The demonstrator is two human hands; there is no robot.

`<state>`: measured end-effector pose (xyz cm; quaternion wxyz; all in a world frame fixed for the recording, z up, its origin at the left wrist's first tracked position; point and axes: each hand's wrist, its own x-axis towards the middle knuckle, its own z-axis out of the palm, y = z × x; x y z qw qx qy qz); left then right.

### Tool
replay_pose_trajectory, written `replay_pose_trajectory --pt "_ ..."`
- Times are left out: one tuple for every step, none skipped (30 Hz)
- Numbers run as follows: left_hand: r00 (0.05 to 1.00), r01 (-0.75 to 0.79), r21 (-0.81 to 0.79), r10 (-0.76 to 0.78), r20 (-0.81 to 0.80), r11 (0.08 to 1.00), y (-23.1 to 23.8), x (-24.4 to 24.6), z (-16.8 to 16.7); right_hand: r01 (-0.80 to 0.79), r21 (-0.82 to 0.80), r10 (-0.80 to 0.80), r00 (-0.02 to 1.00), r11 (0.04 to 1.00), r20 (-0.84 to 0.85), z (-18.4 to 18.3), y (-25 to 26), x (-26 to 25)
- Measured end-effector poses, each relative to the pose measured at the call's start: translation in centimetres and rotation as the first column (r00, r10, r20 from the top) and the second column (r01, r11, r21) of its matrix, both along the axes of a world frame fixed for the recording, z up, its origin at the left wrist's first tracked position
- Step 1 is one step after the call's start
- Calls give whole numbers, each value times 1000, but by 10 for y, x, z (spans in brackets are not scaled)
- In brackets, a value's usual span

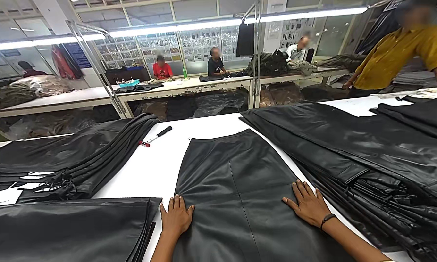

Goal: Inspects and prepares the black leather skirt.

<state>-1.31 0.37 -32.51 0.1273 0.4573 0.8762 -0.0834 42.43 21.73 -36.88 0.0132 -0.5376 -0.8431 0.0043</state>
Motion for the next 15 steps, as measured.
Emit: replay_pose_trajectory --pt "1000 -2 -46 2 -6 999 5 4 13 -14 49 15 999 999 -34 -6 0 2" --pt "1000 -4 -37 3 -25 999 12 9 26 -20 88 25 998 996 -55 -11 0 4" --pt "998 2 40 0 -64 999 20 13 35 -16 98 23 998 995 -64 -14 0 5" --pt "994 36 149 -20 -107 988 31 14 38 -7 99 14 998 995 -66 -15 0 5" --pt "986 105 269 -64 -156 957 44 9 33 0 98 6 998 995 -65 -16 1 5" --pt "971 200 379 -131 -200 904 60 0 24 3 92 2 998 996 -62 -16 1 5" --pt "952 292 445 -212 -220 847 77 -13 12 2 91 4 998 996 -65 -16 1 5" --pt "936 348 465 -277 -216 814 92 -26 1 1 92 6 998 996 -70 -16 1 5" --pt "938 347 454 -292 -189 820 102 -39 -9 3 89 4 997 996 -71 -16 0 5" --pt "959 284 436 -250 -137 854 107 -52 -18 5 89 1 997 996 -75 -16 -1 5" --pt "983 185 388 -171 -70 903 108 -64 -26 5 99 3 996 995 -84 -17 -2 4" --pt "994 107 312 -102 -32 944 109 -72 -30 2 115 9 996 993 -94 -17 -1 4" --pt "998 60 238 -57 -22 969 114 -73 -28 2 130 10 995 992 -95 -17 1 4" --pt "999 36 150 -34 -20 988 121 -70 -17 5 140 8 996 990 -91 -17 1 4" --pt "999 26 55 -25 -26 998 127 -64 -1 9 146 4 996 989 -88 -19 1 4"
